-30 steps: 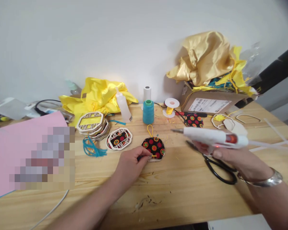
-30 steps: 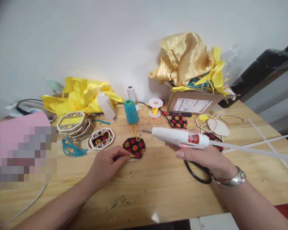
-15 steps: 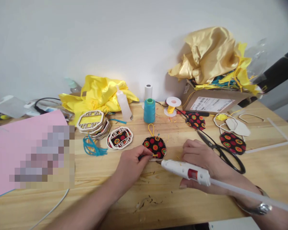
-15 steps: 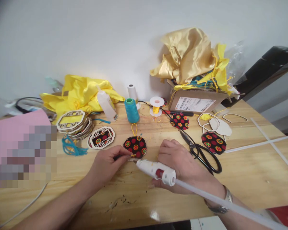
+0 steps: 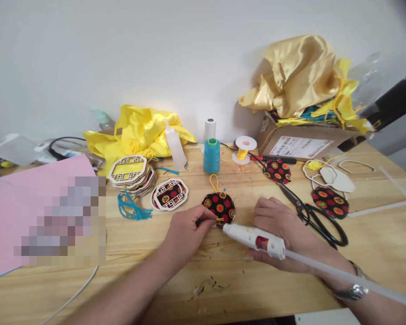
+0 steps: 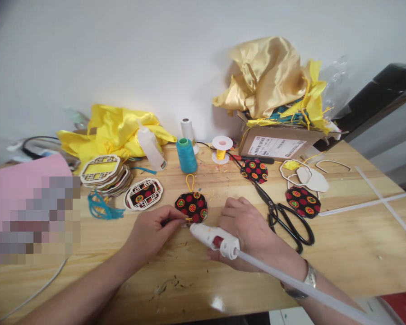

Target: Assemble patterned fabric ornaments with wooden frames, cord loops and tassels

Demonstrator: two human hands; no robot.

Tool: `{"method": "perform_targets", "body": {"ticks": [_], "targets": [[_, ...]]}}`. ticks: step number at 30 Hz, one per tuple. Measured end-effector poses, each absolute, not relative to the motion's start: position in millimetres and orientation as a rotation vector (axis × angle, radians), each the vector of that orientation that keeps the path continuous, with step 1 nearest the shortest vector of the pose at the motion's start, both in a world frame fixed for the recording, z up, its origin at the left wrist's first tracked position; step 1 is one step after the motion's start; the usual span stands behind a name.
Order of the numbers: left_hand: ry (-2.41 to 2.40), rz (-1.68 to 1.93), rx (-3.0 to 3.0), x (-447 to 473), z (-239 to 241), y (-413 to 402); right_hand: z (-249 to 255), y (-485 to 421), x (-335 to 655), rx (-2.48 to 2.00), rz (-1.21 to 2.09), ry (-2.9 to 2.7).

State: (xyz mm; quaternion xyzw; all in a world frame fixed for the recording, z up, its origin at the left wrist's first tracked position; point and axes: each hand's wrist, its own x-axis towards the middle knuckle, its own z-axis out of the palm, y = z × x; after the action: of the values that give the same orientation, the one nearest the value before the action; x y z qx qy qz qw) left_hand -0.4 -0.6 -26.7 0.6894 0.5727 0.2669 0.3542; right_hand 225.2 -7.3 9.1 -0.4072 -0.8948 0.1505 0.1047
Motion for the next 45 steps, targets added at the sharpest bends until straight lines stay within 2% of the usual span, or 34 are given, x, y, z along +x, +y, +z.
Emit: {"method": "perform_targets", "body": {"ticks": [9,20,28,36,41,45], "targets": [[1.491,0.679,1.775,-1,-26,-2,8,-9,229,-1.243,0.382,-2.667],[1.480,0.681,1.786,0,-27,0,6,-9,238,-1.222,0.462,-2.647],[1.461,0.696,1.788,-1,-29,0,11,-4,252,-0.984,0.794,-2.234],[1.429,0.727,1.768,-2,-29,-4,29,9,244,-1.429,0.864,-2.087],[1.420,0.769,1.738,-1,-28,-3,29,25,231,-1.214,1.208,-2.079],[1.474,0.853,1.678,-1,-15,-3,18,35,221,-1.134,1.132,-2.124]]}}
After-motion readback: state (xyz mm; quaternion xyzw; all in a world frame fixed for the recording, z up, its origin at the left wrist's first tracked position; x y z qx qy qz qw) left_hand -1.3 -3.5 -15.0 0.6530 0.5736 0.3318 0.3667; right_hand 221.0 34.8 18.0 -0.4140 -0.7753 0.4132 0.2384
